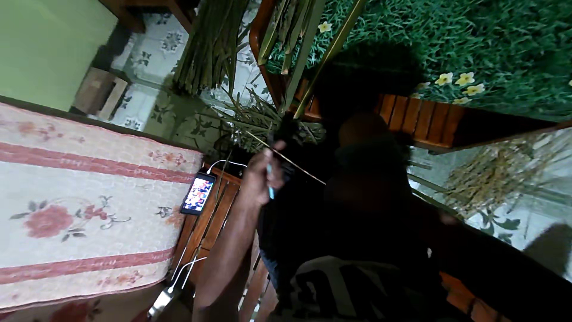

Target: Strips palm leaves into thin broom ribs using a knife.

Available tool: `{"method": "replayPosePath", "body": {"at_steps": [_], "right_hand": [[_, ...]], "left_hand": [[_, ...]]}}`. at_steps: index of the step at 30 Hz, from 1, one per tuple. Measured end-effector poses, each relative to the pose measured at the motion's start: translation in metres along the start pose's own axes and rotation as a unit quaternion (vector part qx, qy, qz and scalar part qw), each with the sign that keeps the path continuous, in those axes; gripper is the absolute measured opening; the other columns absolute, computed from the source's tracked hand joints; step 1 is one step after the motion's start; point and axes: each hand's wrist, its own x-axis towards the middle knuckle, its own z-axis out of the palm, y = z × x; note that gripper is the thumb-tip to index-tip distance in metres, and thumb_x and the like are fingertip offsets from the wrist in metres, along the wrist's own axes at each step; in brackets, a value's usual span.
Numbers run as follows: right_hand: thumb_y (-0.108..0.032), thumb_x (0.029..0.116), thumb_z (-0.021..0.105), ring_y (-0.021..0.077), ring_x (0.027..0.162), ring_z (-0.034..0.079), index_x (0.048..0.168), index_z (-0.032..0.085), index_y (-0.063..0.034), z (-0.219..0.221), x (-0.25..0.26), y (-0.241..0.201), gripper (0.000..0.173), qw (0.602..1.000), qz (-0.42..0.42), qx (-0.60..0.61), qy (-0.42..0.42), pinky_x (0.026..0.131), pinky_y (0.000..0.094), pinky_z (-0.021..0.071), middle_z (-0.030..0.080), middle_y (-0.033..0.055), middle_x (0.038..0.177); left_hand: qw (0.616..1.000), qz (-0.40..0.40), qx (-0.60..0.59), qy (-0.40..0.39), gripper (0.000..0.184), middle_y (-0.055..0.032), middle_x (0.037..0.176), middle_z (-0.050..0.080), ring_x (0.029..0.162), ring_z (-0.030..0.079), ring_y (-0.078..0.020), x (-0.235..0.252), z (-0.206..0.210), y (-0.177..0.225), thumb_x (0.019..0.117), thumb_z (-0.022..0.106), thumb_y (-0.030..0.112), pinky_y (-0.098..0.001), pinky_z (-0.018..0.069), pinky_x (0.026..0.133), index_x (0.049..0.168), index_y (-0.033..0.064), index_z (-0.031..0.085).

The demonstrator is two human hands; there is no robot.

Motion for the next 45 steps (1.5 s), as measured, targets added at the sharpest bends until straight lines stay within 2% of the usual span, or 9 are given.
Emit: {"method": "replayPosePath", "body": {"at_steps": [3, 11, 19, 27, 30, 35, 38, 42, 45], "right_hand": [[-0.017, 0.0991, 0.051, -0.0006, 0.050, 0.047, 0.106, 0.070, -0.0044, -0.003, -0.007, 0.009, 0.024, 0.997, 0.044, 0.063, 0.009, 0.049, 0.0158, 0.0417, 0.055, -0.0101, 0.064], [-0.021, 0.1046, 0.046, -0.0015, 0.049, 0.046, 0.110, 0.070, -0.0107, 0.012, -0.001, 0.019, 0.026, 0.991, 0.067, 0.105, -0.044, 0.045, 0.0150, 0.0407, 0.052, -0.0125, 0.062], [-0.021, 0.1089, 0.041, -0.0013, 0.057, 0.050, 0.123, 0.064, -0.0006, 0.020, 0.008, 0.011, 0.034, 0.998, -0.001, -0.041, -0.053, 0.053, 0.0157, 0.0455, 0.057, -0.0054, 0.073], [-0.017, 0.1058, 0.047, -0.0007, 0.059, 0.048, 0.112, 0.072, 0.0022, 0.023, 0.006, -0.005, 0.032, 0.990, 0.003, -0.137, 0.021, 0.056, 0.0160, 0.0429, 0.060, -0.0002, 0.072], [-0.013, 0.1023, 0.053, 0.0107, 0.074, 0.065, 0.106, 0.075, 0.0026, 0.022, -0.002, 0.007, 0.028, 0.959, -0.116, -0.246, 0.080, 0.073, 0.0229, 0.0540, 0.073, 0.0135, 0.088], [-0.023, 0.1073, 0.047, 0.0233, 0.097, 0.067, 0.123, 0.070, -0.0007, -0.009, -0.013, -0.001, 0.036, 0.946, 0.008, -0.322, -0.028, 0.091, 0.0379, 0.0535, 0.071, 0.0186, 0.110], [-0.017, 0.1083, 0.045, 0.0403, 0.116, 0.066, 0.131, 0.065, 0.0011, -0.030, -0.008, -0.007, 0.036, 0.877, -0.034, -0.467, -0.108, 0.101, 0.0564, 0.0497, 0.068, 0.0245, 0.126], [-0.011, 0.1019, 0.053, 0.0525, 0.106, 0.064, 0.119, 0.070, 0.0000, -0.027, 0.015, -0.047, 0.027, 0.817, -0.006, -0.559, -0.140, 0.093, 0.0710, 0.0451, 0.068, 0.0306, 0.113], [-0.017, 0.1000, 0.058, 0.0462, 0.100, 0.066, 0.109, 0.073, -0.0088, -0.018, 0.038, -0.065, 0.020, 0.756, -0.017, -0.634, -0.160, 0.085, 0.0667, 0.0499, 0.070, 0.0218, 0.103]], "left_hand": [[0.995, 0.067, -0.009, 0.077, 0.040, 0.0072, 0.054, 0.046, 0.040, 0.045, -0.0043, 0.009, -0.037, 0.023, 0.1096, 0.036, 0.044, -0.0205, 0.0444, 0.041, 0.131, 0.0201, 0.060], [0.993, 0.003, 0.056, -0.104, 0.058, 0.0078, 0.065, 0.057, 0.050, 0.051, -0.0034, -0.021, 0.012, -0.045, 0.0974, 0.066, 0.046, -0.0202, 0.0470, 0.049, 0.145, 0.0149, 0.054], [0.985, -0.009, 0.108, -0.136, 0.031, 0.0093, 0.063, 0.056, 0.049, 0.050, -0.0011, -0.022, 0.033, -0.055, 0.1040, 0.057, 0.033, -0.0180, 0.0446, 0.047, 0.123, 0.0099, 0.065], [0.997, -0.028, 0.027, -0.070, 0.044, 0.0082, 0.061, 0.053, 0.047, 0.049, -0.0031, -0.021, 0.022, -0.035, 0.1004, 0.062, 0.037, -0.0196, 0.0445, 0.047, 0.133, 0.0084, 0.063], [1.000, -0.002, 0.015, 0.017, 0.037, 0.0090, 0.056, 0.050, 0.044, 0.047, -0.0018, -0.014, -0.001, -0.018, 0.1029, 0.054, 0.037, -0.0186, 0.0444, 0.045, 0.127, 0.0127, 0.067], [0.986, 0.081, 0.101, 0.108, 0.039, 0.0056, 0.055, 0.047, 0.043, 0.045, -0.0046, -0.017, -0.041, 0.013, 0.1081, 0.043, 0.038, -0.0208, 0.0450, 0.043, 0.131, 0.0122, 0.062], [0.914, 0.090, 0.394, 0.043, 0.034, 0.0063, 0.065, 0.059, 0.052, 0.054, -0.0019, -0.042, -0.026, 0.026, 0.1019, 0.056, 0.033, -0.0201, 0.0492, 0.051, 0.128, 0.0133, 0.063], [0.696, -0.051, 0.694, -0.174, 0.057, -0.0151, 0.116, 0.073, 0.107, 0.070, -0.0311, -0.048, 0.031, 0.008, 0.1019, 0.059, 0.046, -0.0598, 0.0525, 0.096, 0.150, 0.0173, 0.052], [0.643, -0.114, 0.729, -0.205, 0.045, -0.0170, 0.102, 0.071, 0.101, 0.068, -0.0358, -0.032, 0.045, -0.018, 0.1056, 0.050, 0.047, -0.0608, 0.0513, 0.090, 0.121, 0.0083, 0.067]]}}
